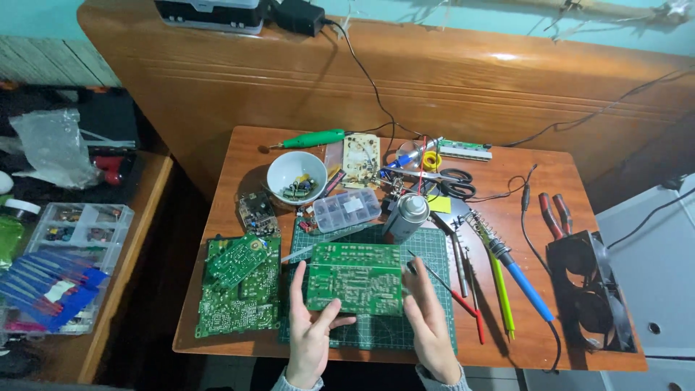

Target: Inspecting a printed circuit board and using a soldering iron to work on electronic components at a workbench.

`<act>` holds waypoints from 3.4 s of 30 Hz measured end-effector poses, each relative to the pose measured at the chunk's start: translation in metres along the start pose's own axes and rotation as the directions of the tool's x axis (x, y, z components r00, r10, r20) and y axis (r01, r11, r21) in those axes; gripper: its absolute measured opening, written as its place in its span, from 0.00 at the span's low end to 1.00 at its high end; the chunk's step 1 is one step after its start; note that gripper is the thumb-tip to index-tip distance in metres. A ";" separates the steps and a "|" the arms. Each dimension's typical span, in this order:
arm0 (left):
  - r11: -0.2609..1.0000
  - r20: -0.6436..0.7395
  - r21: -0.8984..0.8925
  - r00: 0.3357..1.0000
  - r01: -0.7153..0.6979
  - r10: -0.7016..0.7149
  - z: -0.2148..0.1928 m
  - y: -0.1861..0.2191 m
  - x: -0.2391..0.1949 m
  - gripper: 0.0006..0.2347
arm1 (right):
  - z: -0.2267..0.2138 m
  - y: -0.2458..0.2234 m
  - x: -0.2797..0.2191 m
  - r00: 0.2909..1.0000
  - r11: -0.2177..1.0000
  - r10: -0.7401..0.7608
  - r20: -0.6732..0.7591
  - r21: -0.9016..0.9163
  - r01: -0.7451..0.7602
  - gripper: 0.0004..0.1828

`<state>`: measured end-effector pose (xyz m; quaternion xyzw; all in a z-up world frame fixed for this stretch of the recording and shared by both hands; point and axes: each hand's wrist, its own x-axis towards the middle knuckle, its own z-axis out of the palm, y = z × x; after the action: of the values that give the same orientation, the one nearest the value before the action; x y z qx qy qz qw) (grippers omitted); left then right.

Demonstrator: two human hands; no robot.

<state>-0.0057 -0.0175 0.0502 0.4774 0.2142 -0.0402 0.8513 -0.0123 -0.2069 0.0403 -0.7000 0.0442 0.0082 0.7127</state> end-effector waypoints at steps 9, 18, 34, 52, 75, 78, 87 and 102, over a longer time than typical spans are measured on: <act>0.988 -0.114 0.118 0.987 -0.101 0.114 0.003 -0.005 -0.002 0.29 | 0.006 -0.033 0.028 0.965 0.845 -0.223 -0.139 -0.521 0.121 0.41; 0.991 -0.127 -0.084 0.988 -0.103 0.092 -0.010 -0.023 0.002 0.28 | -0.031 -0.024 0.002 0.895 0.851 0.134 -0.425 0.512 0.116 0.42; 0.985 -0.084 0.029 0.981 -0.172 0.173 -0.010 -0.022 0.001 0.21 | -0.073 -0.002 0.036 0.686 0.835 0.090 -0.722 0.431 0.344 0.27; 0.927 -0.025 0.250 0.955 -0.281 0.296 -0.016 -0.029 -0.003 0.19 | -0.080 0.039 -0.033 0.481 0.927 -0.217 -0.850 -0.025 0.374 0.09; -0.271 0.424 0.897 0.852 -0.349 0.306 -0.037 0.009 -0.015 0.33 | -0.017 0.035 -0.003 0.895 0.938 -0.318 -0.313 0.029 0.344 0.24; -0.180 0.499 0.867 0.796 -0.465 0.343 -0.030 0.016 -0.011 0.30 | -0.013 0.028 -0.006 0.855 0.926 -0.365 -0.367 -0.046 0.375 0.17; -0.312 0.604 0.795 0.722 -0.520 0.338 -0.021 -0.040 0.029 0.47 | -0.012 0.029 -0.016 0.842 0.938 -0.332 -0.426 -0.053 0.344 0.14; -0.248 0.638 0.758 0.605 -0.604 0.475 -0.021 -0.032 0.026 0.35 | -0.013 0.055 -0.018 0.754 0.866 -0.501 -0.425 -0.263 0.426 0.09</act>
<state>0.0024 -0.0136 0.0050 0.9420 -0.1478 0.1875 0.2358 -0.0351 -0.2184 -0.0130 -0.7198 0.0432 -0.3392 0.6041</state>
